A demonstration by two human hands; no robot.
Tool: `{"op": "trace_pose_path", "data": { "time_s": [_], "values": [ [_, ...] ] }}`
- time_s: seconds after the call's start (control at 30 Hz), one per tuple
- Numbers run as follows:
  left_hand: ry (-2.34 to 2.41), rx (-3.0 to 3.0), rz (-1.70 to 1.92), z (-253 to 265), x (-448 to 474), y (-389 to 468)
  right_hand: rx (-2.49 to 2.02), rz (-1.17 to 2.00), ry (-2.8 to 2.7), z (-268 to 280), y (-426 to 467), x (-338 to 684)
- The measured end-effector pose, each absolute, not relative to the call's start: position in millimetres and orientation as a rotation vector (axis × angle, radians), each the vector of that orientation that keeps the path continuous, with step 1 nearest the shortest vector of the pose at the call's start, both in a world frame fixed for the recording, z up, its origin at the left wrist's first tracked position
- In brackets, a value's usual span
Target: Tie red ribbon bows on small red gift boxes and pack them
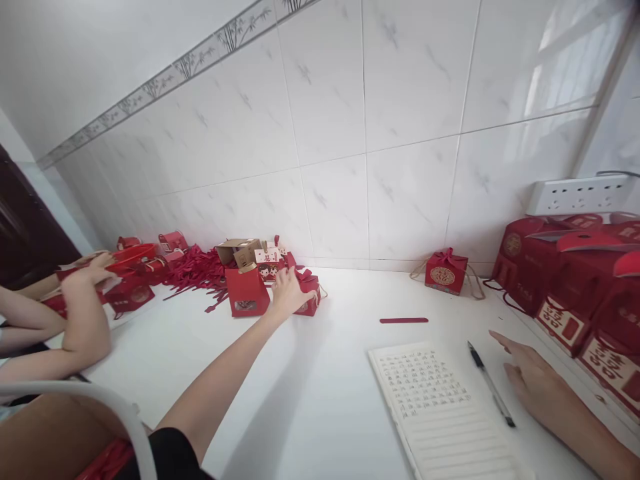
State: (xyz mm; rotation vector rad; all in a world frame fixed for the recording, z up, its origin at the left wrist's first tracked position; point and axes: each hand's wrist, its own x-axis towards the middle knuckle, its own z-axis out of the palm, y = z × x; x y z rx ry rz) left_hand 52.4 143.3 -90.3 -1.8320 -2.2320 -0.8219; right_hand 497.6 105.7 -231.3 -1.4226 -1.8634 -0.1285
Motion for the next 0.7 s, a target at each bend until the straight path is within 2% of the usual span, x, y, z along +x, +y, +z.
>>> {"op": "trace_pose_path", "data": {
  "time_s": [0.13,0.37,0.43,0.5,0.57,0.63,0.7],
  "values": [
    [-2.538,-1.846,-1.074,-106,28,138,-1.436,-0.068,-1.868,-237,108,494],
    [-2.48,-2.183,-1.036,-99,34,94,-1.37,-0.049,-1.937,-220,95,481],
    [-2.544,-2.259,-1.143,-92,35,73,-1.307,-0.027,-2.025,-215,90,476],
    [-2.714,-2.315,-1.46,-84,35,50,-1.269,-0.005,-2.149,-213,87,472],
    [-2.851,-2.307,-2.008,-76,34,24,-1.264,-0.015,-2.268,-214,86,468],
    [-2.794,-2.163,-2.628,-69,30,-3,-1.259,-0.028,-2.331,-215,87,467],
    [-2.625,-1.949,-3.062,-65,24,-31,-1.237,-0.019,-2.327,-216,90,469]
  ]
}}
